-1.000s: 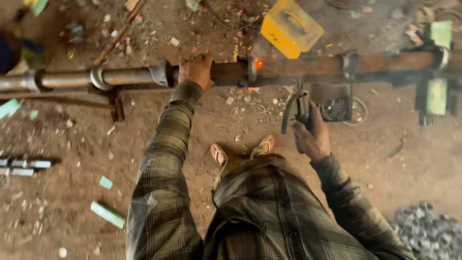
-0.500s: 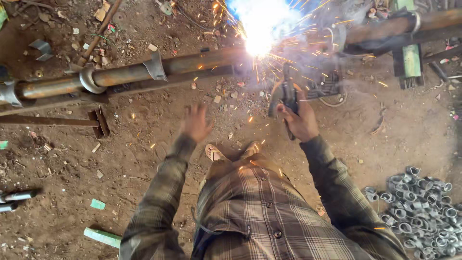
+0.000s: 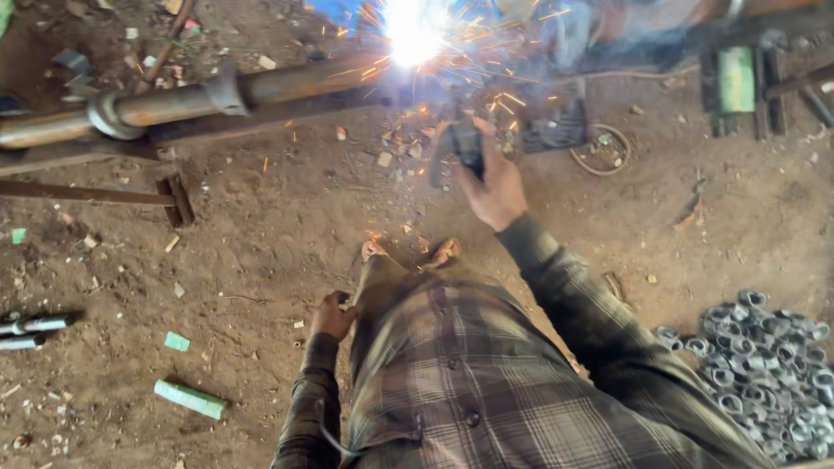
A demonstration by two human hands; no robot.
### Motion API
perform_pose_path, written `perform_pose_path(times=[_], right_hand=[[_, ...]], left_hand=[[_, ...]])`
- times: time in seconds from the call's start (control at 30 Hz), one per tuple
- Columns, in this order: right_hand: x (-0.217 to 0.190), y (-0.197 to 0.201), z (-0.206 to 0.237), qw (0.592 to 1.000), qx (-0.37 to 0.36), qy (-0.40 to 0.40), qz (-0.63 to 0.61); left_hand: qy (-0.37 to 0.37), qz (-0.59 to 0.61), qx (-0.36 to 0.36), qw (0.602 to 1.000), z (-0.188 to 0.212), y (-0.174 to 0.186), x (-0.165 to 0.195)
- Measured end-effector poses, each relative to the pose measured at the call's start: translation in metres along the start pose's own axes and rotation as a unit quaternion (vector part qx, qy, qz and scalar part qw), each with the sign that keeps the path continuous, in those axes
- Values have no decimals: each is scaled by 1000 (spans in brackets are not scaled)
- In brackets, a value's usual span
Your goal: The person welds metal coupler joints onto a long pipe using an arc welding electrode holder, striking arcs that produce sparks at multiple joints along the pipe. They hold the pipe steady with one hand while welding, repositioning the electrode, and move along the pipe to weld successive joints.
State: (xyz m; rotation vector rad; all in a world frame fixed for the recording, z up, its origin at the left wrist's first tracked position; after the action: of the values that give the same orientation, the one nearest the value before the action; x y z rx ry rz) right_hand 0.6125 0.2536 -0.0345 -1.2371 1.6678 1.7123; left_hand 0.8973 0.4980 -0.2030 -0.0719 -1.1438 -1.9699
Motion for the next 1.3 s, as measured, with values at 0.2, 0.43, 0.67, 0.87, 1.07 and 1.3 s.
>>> perform_pose_path(times=[0.2, 0.43, 0.67, 0.87, 1.07, 1.3], right_hand=[[12, 14, -5, 999, 11, 50, -15], [59, 14, -1, 987, -11, 16, -158], [197, 115, 116, 919, 243, -171, -258], [238, 174, 249, 876, 340, -191, -284], [239, 138, 324, 823, 398, -313, -258], [221, 109, 324, 829, 410, -302, -233]], left_hand=[[-50, -21, -21, 998, -23, -34, 47], [-303, -112, -81, 943, -20, -93, 192], [-397, -87, -97, 909, -33, -131, 356], [-427, -138, 109, 887, -99, -112, 486], [-443, -196, 115, 867, -109, -125, 505], [-398, 84, -22, 913, -111, -91, 478]])
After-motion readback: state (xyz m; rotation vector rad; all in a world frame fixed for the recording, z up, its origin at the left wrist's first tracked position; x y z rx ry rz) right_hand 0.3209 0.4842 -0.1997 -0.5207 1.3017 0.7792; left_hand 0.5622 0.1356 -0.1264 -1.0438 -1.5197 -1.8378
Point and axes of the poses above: each hand's wrist, its own z-axis away from the middle knuckle, its own y-axis out of the back of the hand, x = y × z, the point moved 9 cm from there along -z, towards the middle knuckle, and after that the axes turned 8 degrees about y, right-handed, at the moved point
